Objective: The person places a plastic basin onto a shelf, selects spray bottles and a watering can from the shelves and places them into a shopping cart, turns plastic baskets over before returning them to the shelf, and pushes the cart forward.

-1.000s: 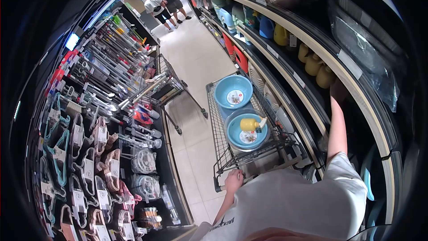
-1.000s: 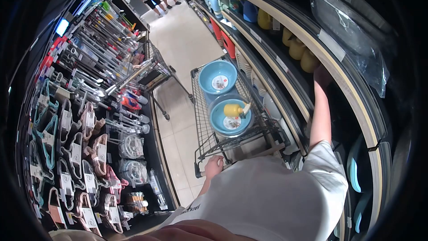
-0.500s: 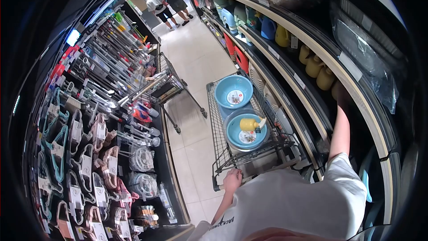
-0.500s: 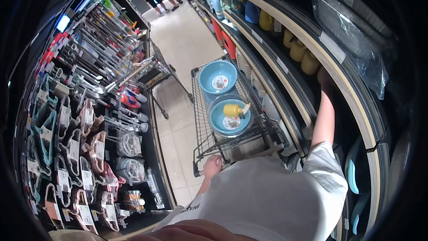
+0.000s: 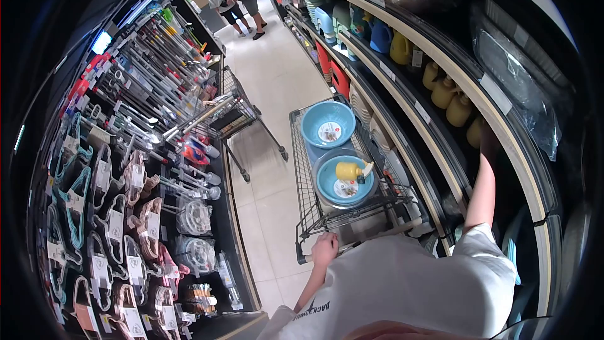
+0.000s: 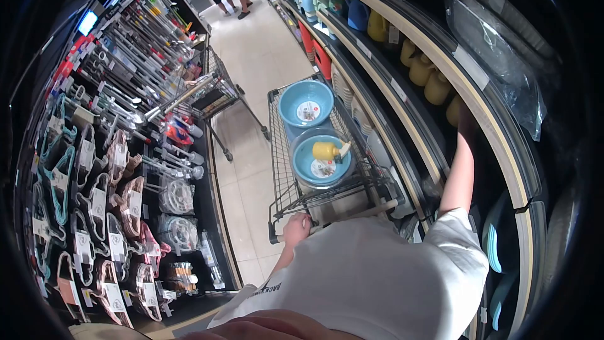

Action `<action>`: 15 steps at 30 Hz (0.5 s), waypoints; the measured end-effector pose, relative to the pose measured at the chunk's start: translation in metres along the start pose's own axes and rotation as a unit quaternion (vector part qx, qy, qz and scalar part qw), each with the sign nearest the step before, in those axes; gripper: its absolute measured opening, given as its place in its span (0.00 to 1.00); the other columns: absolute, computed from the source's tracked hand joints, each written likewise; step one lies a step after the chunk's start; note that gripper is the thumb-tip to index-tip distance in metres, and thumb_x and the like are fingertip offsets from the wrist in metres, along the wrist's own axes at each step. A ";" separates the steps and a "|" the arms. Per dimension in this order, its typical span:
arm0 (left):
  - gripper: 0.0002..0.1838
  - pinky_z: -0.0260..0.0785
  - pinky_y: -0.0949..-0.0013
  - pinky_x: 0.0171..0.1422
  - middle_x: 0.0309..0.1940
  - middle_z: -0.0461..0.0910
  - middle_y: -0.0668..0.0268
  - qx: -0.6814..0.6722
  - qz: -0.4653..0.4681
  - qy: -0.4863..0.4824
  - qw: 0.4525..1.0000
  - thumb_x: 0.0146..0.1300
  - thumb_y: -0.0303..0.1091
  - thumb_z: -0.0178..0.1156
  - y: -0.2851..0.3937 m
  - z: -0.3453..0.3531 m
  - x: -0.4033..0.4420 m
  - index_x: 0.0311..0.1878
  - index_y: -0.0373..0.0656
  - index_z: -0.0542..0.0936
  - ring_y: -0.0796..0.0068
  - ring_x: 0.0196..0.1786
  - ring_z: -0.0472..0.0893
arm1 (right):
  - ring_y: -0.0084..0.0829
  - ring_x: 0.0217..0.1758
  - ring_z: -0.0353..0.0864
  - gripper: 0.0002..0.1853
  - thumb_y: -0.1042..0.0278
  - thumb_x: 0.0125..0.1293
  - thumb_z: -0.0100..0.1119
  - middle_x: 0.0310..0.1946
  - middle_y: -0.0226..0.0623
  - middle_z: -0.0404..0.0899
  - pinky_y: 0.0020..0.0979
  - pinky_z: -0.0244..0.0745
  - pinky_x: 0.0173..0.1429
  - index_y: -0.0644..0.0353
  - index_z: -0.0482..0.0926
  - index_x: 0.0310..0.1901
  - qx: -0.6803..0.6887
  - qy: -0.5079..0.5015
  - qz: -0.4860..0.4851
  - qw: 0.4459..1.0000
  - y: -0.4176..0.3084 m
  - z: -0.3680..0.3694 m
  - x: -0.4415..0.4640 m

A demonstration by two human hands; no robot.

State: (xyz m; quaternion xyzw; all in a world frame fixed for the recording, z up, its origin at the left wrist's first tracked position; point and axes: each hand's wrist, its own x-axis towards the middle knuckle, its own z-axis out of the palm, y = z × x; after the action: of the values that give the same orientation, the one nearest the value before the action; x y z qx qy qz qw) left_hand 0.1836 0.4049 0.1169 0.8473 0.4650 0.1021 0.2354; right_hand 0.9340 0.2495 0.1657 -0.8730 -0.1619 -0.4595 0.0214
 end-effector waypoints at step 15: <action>0.10 0.80 0.53 0.51 0.44 0.86 0.65 -0.008 0.015 -0.002 1.000 0.73 0.39 0.56 -0.004 0.000 0.004 0.45 0.50 0.86 0.58 0.50 0.85 | 0.58 0.62 0.82 0.21 0.57 0.79 0.58 0.59 0.57 0.83 0.49 0.78 0.65 0.59 0.79 0.66 0.287 -0.187 0.065 0.937 -0.053 -0.201 -0.033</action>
State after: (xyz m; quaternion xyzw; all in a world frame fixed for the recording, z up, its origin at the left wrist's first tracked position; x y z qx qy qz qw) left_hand 0.1830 0.4101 0.1151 0.8524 0.4513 0.1073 0.2414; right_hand 0.7408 0.2534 0.2490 -0.9086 -0.2308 -0.2190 0.2706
